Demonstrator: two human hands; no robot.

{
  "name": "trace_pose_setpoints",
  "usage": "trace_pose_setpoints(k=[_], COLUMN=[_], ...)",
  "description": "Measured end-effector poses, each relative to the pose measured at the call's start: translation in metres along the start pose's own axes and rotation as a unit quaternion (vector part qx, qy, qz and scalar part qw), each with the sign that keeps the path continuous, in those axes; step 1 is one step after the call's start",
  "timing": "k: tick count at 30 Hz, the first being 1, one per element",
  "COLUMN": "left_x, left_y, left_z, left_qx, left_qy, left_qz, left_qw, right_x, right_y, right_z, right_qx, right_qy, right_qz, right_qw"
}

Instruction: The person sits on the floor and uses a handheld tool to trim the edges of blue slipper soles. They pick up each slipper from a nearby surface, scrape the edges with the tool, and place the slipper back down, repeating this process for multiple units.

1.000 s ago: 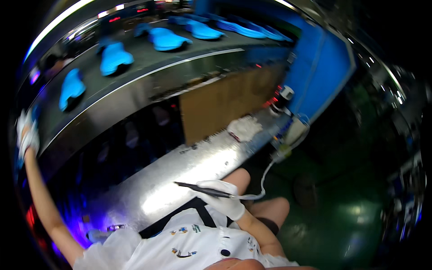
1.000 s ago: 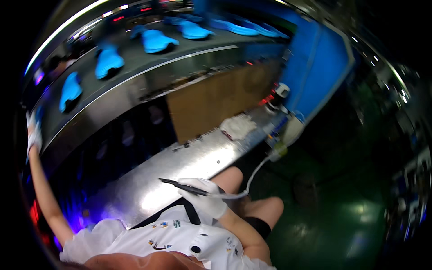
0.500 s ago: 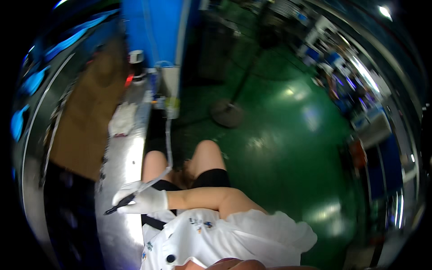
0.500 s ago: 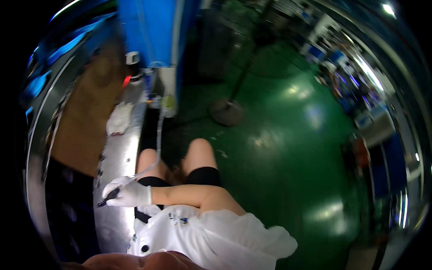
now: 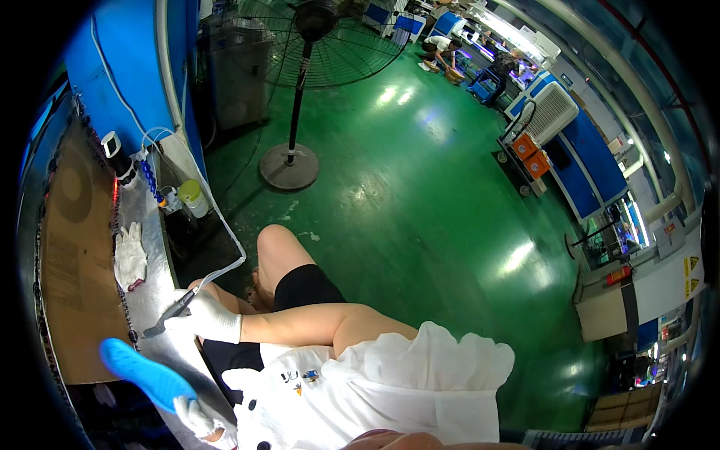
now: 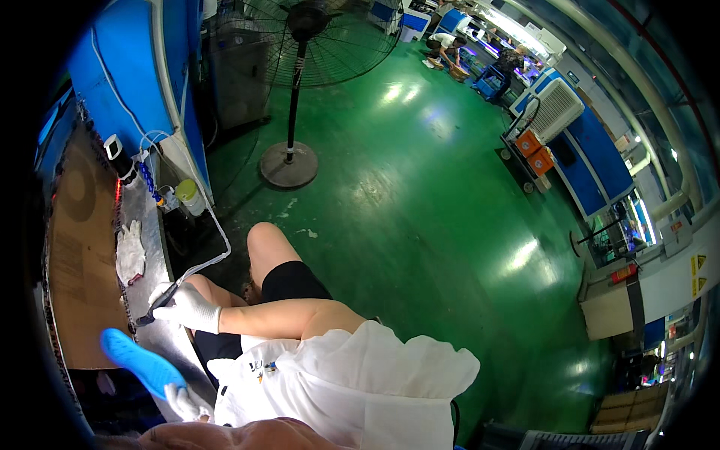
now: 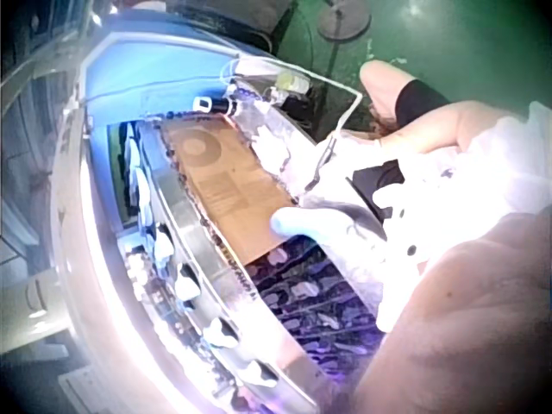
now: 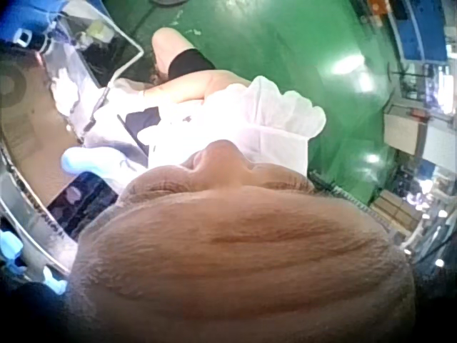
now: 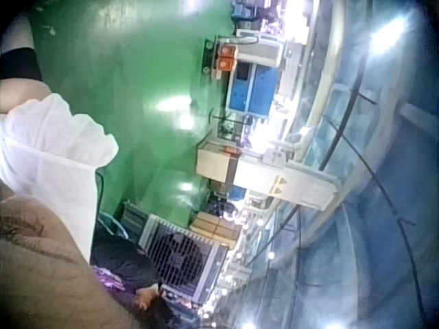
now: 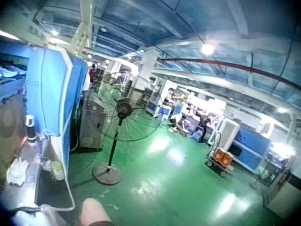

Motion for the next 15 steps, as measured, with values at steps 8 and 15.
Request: trace_pose_setpoints(k=[8, 15], left_x=[-0.044, -0.056], left_y=[-0.005, 0.036], left_z=[-0.034, -0.094], left_qx=[0.201, 0.869], left_qy=[-0.139, -0.028], left_qz=[0.291, 0.489], left_qw=[0.925, 0.074], right_x=[-0.018, -0.001], right_y=[0.008, 0.011], right_z=[-0.025, -0.021], right_qx=[0.093, 0.024], right_qy=[-0.034, -0.025], right_qz=[-0.040, -0.093], right_qw=[0.994, 0.995])
Point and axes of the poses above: each hand's wrist, its own x-axis away from the middle knuckle, its own z-axis out of the back of the hand, y = z × x, the point moved 10 cm from there along -x, towards the middle knuckle, and after that the axes turned 6 degrees about -x, right-handed, at the moved point
